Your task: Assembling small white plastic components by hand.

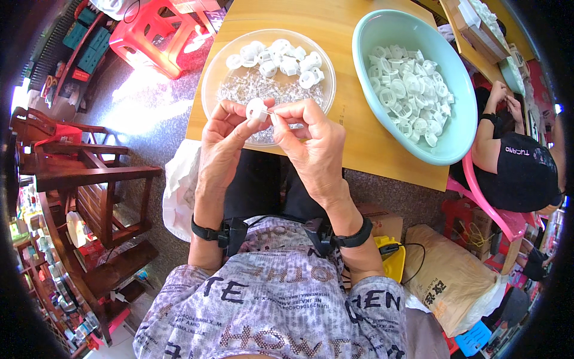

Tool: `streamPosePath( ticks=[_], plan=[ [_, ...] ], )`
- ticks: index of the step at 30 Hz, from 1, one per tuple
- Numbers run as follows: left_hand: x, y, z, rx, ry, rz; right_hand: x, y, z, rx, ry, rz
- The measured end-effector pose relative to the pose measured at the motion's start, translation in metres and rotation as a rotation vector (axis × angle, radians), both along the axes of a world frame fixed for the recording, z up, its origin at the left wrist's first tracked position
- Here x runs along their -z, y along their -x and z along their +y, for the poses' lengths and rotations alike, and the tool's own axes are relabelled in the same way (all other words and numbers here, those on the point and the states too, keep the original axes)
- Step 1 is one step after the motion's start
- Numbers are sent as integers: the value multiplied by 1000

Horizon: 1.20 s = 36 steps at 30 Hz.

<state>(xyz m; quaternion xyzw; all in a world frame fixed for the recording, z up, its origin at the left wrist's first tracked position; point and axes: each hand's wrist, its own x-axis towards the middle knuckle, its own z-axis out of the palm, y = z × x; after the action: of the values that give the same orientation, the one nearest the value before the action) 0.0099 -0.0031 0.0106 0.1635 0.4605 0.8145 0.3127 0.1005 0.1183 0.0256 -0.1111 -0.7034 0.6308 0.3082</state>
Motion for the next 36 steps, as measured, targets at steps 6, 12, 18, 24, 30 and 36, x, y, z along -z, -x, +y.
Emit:
streamPosePath(
  ticks=[6, 12, 18, 24, 30, 36],
  plan=[
    [-5, -1, -3, 54, 1, -30, -8, -1, 1, -25, 1, -17],
    [1, 0, -5, 61, 4, 37, -12, -5, 0, -10, -117, -55],
    [0, -3, -4, 96, -73, -33, -15, -7, -1, 18, -145, -33],
    [-1, -5, -4, 85, -47, -6, -17, -9, -2, 1, -157, -36],
    [1, -4, -5, 82, -35, 37, -19, -10, -1, 7, -231, -49],
    [-1, -5, -4, 89, -12, 69, -10, -8, -1, 39, -147, -13]
  ],
)
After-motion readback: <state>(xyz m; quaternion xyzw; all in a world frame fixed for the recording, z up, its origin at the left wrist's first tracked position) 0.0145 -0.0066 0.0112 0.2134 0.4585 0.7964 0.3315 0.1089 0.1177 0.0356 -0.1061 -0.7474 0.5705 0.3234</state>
